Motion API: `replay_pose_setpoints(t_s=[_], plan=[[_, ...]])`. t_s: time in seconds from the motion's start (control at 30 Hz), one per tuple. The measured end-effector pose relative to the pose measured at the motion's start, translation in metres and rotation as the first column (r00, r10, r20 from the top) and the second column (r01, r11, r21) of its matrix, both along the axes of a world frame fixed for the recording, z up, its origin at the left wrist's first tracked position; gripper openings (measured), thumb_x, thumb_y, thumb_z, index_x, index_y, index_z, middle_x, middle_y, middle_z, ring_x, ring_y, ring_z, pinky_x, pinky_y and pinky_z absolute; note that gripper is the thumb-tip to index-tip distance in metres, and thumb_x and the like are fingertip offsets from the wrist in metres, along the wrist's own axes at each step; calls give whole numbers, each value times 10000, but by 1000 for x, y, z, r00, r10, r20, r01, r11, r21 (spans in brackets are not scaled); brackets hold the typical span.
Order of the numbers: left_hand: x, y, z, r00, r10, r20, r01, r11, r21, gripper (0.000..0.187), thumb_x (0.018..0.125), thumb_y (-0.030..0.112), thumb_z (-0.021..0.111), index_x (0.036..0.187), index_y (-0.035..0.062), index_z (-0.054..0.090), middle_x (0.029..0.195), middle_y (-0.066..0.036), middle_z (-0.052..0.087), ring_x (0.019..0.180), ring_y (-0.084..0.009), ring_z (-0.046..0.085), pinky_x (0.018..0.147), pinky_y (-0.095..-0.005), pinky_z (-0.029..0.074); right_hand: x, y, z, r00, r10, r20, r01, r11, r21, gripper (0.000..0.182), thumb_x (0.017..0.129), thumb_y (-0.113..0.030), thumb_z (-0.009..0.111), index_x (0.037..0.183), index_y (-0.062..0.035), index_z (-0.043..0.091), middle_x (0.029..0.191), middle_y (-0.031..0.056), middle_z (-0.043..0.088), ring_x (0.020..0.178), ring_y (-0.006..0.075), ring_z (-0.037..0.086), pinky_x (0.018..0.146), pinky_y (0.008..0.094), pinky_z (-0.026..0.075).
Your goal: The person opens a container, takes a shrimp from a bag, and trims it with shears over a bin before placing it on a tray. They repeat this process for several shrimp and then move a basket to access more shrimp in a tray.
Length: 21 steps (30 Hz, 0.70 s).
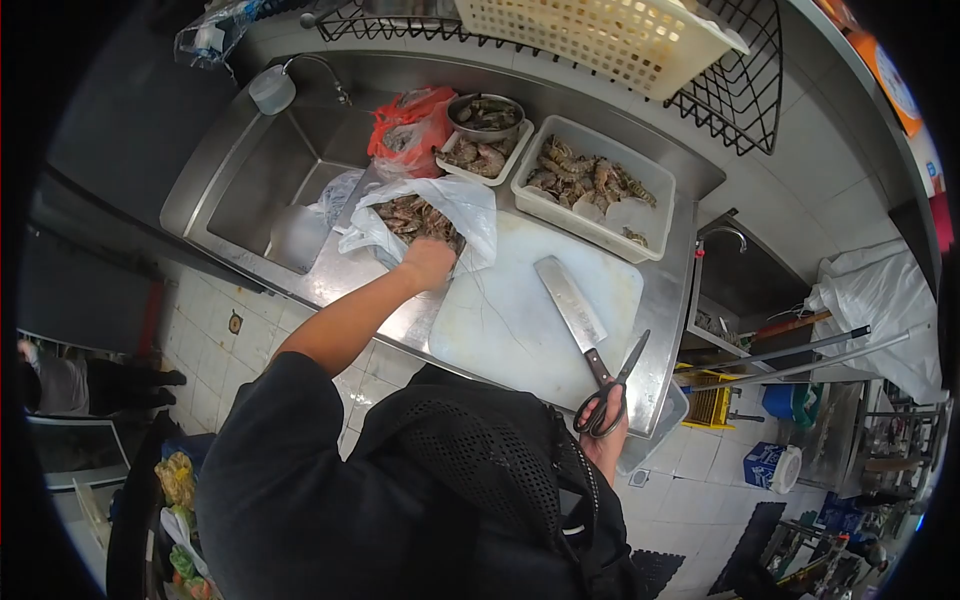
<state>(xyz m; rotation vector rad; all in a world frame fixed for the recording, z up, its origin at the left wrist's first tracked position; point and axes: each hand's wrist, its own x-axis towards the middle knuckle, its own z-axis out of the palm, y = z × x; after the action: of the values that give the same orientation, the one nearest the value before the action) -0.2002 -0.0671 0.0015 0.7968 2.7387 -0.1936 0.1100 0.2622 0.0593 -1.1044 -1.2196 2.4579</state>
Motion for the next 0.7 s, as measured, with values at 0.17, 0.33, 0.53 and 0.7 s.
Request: replay_pose_setpoints(t_s=[0.17, 0.33, 0.53, 0.7], plan=[[-1, 8, 72, 975, 179, -135, -123, 930, 348, 277, 801, 197, 728, 1027, 40, 754, 1096, -197, 721, 1055, -364, 709, 894, -473, 566, -5, 11, 9, 1000, -14, 2, 14, 999, 36, 441, 1028, -383, 713, 1292, -48, 600, 690, 30, 579, 530, 131, 540, 469, 275, 429], [21, 44, 131, 902, 299, 313, -392, 256, 884, 234, 883, 253, 773, 983, 50, 713, 846, -59, 662, 755, -167, 654, 609, -353, 490, -7, 23, 7, 1000, 3, 13, -4, 998, 66, 407, 1034, -368, 706, 1270, -54, 604, 694, 23, 568, 538, 118, 535, 469, 270, 430], [94, 126, 49, 447, -71, 892, -890, -130, 436, 145, 950, 213, 753, 1032, 103, 706, 838, 37, 642, 651, -44, 540, 519, -222, 379, 0, 24, 2, 1000, 16, 6, -17, 997, 72, 418, 1025, -371, 718, 1265, -45, 614, 725, 20, 570, 567, 120, 551, 490, 269, 445], [131, 135, -17, 361, 163, 918, -933, 70, 354, 243, 964, 247, 758, 1089, 52, 681, 841, 1, 648, 679, -71, 588, 529, -228, 423, 12, 19, 9, 999, -14, 38, 12, 999, 43, 419, 1023, -371, 722, 1282, -59, 616, 709, 16, 568, 550, 113, 549, 473, 261, 437]])
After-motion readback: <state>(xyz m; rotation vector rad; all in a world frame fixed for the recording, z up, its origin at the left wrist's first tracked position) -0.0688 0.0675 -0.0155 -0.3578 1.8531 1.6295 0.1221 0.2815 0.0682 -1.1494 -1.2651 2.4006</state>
